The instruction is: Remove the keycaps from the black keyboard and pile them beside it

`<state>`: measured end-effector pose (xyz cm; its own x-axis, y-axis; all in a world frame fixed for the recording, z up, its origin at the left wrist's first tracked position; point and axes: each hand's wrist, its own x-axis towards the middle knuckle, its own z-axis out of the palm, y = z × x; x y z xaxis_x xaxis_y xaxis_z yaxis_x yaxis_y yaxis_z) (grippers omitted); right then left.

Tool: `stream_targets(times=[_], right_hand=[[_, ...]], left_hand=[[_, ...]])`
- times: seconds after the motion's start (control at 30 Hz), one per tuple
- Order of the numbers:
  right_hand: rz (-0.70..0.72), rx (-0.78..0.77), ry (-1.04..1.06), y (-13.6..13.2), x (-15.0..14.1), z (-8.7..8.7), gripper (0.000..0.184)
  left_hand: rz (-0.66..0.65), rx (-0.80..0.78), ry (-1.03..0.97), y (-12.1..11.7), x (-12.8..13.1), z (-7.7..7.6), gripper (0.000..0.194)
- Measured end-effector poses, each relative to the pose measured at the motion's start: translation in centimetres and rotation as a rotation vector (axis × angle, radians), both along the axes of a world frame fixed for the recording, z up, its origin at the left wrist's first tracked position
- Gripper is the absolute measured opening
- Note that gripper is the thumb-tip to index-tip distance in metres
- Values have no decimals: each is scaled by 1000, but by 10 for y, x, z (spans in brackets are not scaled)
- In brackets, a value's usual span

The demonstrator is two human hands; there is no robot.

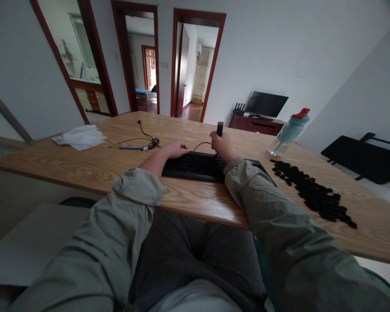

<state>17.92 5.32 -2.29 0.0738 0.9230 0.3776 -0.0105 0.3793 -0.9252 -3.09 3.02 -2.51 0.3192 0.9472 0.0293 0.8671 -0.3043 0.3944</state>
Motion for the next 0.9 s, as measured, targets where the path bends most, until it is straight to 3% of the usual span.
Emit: stream_targets(times=[0.13, 0.2, 0.33, 0.47, 0.57, 0.7, 0.9], right_hand=[[46, 63, 89, -11, 33, 19, 26], [55, 118, 23, -19, 53, 26, 27], [34, 227, -444, -34, 84, 22, 6], [116, 246, -940, -40, 91, 2, 24], [107, 247, -1109, -42, 89, -6, 22], [60, 337, -1170, -43, 88, -7, 12], [100, 333, -1059, -43, 88, -12, 24]], left_hand=[[-19, 5, -12, 4, -3, -4, 40], [-28, 19, -11, 8, -5, -7, 41], [-37, 23, -16, 17, -10, -14, 40], [-23, 22, -35, 23, -12, -18, 39], [-11, 23, -13, 19, -11, -13, 39], [-2, 27, 7, 10, -7, -4, 39], [15, 40, 6, 6, -6, -2, 40]])
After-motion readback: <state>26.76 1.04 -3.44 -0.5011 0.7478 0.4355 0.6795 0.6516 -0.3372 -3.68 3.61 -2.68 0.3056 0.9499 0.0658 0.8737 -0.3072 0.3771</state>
